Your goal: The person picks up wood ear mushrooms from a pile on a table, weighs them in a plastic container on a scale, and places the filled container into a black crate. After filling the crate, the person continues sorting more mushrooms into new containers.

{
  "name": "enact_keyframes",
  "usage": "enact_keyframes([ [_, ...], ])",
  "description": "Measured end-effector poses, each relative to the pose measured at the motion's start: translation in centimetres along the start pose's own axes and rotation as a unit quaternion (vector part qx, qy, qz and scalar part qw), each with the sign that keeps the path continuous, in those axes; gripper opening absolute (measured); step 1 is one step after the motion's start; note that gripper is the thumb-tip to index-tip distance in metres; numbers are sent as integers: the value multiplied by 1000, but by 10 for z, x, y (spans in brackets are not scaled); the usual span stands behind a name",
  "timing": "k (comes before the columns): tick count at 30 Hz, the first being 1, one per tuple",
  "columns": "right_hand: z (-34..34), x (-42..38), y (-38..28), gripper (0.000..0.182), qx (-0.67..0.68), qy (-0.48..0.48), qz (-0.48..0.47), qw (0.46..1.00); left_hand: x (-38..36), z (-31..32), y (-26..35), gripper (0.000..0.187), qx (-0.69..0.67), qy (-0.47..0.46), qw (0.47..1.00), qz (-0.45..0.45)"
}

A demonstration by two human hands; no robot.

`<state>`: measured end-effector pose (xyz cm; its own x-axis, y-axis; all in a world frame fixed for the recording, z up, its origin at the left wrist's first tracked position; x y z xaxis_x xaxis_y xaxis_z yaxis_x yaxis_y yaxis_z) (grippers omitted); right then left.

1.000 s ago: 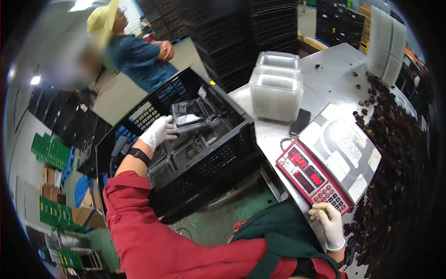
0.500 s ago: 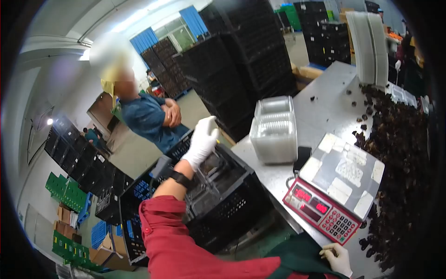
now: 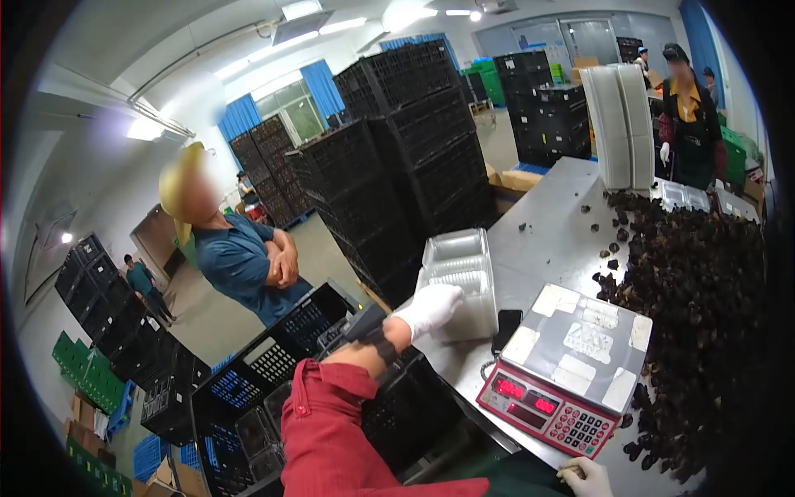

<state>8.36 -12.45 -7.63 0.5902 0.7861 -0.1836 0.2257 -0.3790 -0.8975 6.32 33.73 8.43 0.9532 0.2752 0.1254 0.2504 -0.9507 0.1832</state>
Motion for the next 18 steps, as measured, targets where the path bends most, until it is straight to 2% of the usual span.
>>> enact_keyframes([
  [2,-4,-5,-13,16,-24,3,8,1000,4,-4,-5,17,-14,35,999,31],
  [4,-7,-8,-20,16,-39,8,10,999,9,-7,-15,15,-69,37,997,4],
  [6,-9,-15,-19,16,-24,9,53,998,12,-6,-16,15,-95,53,994,-4],
  [10,-11,-19,-3,17,4,41,56,998,14,-10,-20,14,-111,61,992,-16],
  [13,-15,-28,-2,19,-32,62,29,997,18,-17,-17,15,-137,57,989,-11],
  [15,-18,-28,0,18,-62,47,22,997,18,-28,-13,23,-88,90,992,18],
  [16,-17,-31,-1,17,-92,32,18,995,15,-39,-12,28,-112,79,990,-19],
  [18,-22,-36,2,17,-76,59,9,995,17,-42,-11,31,-71,76,994,-32],
])
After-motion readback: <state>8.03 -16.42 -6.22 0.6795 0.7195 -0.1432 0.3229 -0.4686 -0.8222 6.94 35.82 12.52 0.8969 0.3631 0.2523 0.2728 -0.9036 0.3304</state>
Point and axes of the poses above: each hand's wrist, its own x-axis towards the middle knuckle, its own z-axis out of the palm, y = z × x, the point moved 10 cm from there along x, towards the middle knuckle, and after that the axes turned 9 degrees about -x, right-handed, at the moved point
